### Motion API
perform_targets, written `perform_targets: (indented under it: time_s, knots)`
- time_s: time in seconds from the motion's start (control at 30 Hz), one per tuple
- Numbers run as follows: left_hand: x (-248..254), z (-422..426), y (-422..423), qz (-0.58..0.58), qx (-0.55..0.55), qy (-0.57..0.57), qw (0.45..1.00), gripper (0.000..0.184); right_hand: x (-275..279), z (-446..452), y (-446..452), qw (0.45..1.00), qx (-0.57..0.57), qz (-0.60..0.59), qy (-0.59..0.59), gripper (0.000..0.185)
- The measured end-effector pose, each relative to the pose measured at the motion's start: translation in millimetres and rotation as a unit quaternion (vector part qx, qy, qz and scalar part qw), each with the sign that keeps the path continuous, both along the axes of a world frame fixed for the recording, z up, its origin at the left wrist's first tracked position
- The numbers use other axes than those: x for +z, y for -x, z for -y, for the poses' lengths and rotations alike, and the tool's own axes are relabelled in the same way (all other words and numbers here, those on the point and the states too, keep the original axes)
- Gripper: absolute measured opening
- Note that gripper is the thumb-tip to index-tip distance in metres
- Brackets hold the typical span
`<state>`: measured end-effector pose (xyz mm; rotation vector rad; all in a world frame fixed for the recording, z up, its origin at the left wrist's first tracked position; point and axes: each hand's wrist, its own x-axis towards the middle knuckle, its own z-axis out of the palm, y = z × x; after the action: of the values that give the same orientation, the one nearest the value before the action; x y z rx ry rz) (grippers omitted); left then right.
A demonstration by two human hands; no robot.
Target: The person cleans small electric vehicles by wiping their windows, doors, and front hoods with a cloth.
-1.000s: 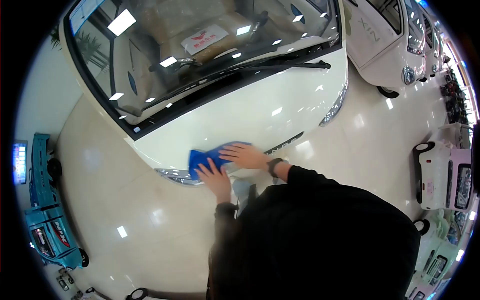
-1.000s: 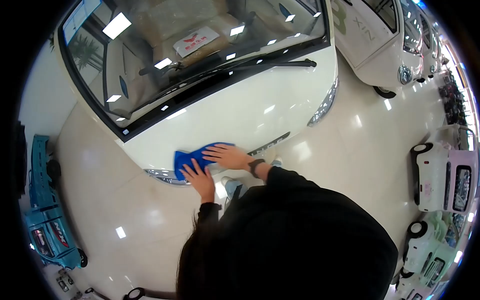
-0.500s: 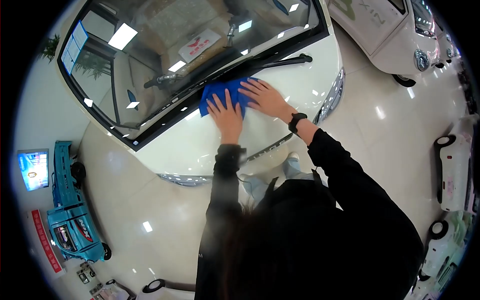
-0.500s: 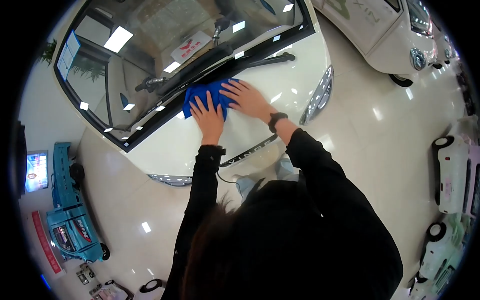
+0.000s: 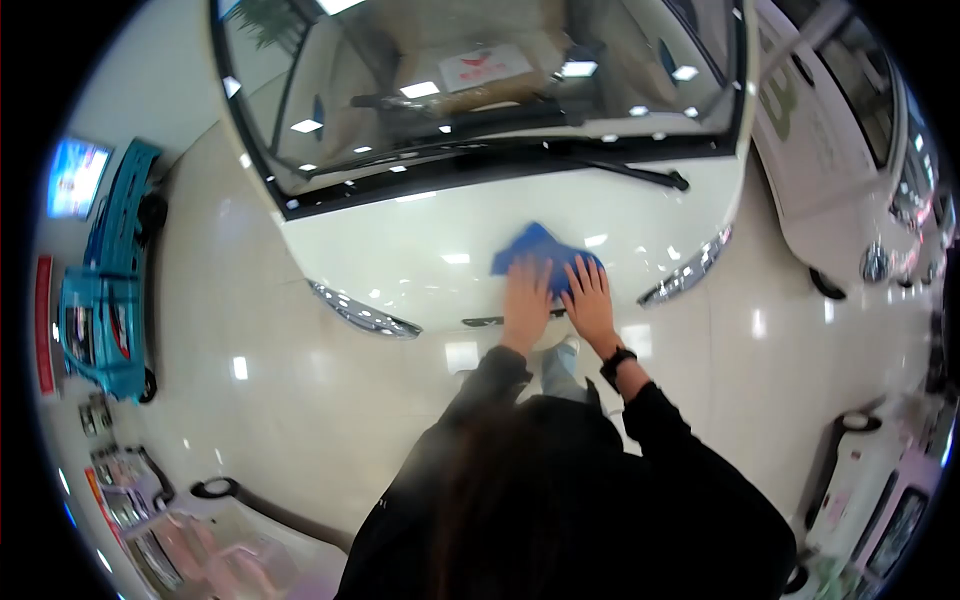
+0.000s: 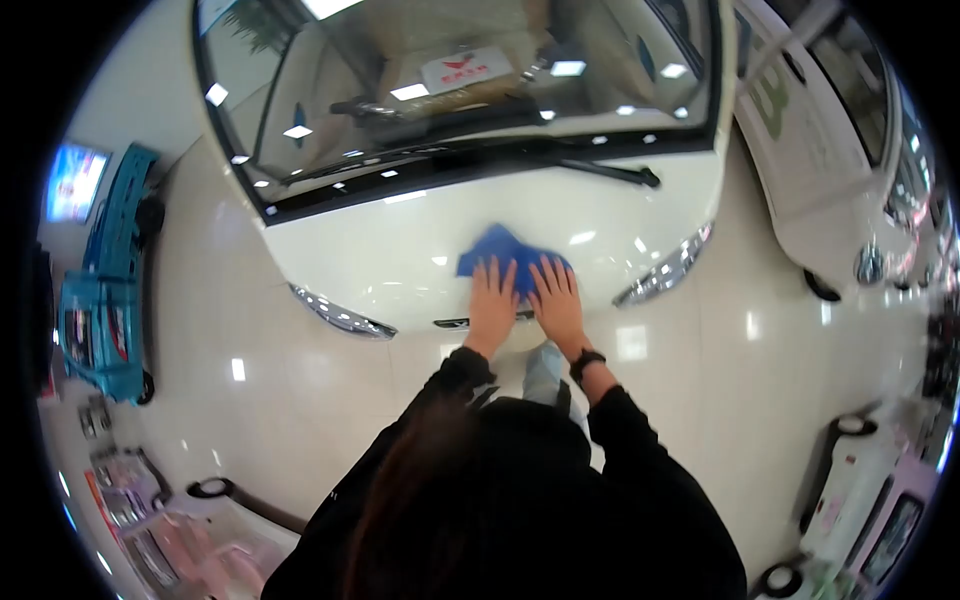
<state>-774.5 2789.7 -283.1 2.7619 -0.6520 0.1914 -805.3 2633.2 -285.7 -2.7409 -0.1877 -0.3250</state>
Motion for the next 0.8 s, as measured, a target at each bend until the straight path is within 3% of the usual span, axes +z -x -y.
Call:
perform_targets:
  time_s: [0.13, 0.23, 0.5, 0.8]
  knots:
    - [-5, -41, 17, -0.036, -0.022, 0.035, 0.998, 0.066, -8, -33, 21, 1.0, -0.002, -0.019, -0.005, 0.057]
    - [-12, -80, 32, -0.066, 0.05, 0.02, 0.996, 0.067, -12, -79, 27, 0.998, 0.032, -0.048, 0.013, 0.058]
    - [-22, -234, 34, -0.007, 0.2, 0.064, 0.978, 0.068, 25, -213, -36, 0.965, 0.236, -0.028, 0.111, 0.052]
    - [1, -353, 5, -0.013, 0.22, 0.105, 0.97, 0.068, 31, -358, -97, 0.971, 0.216, 0.023, 0.098, 0.055]
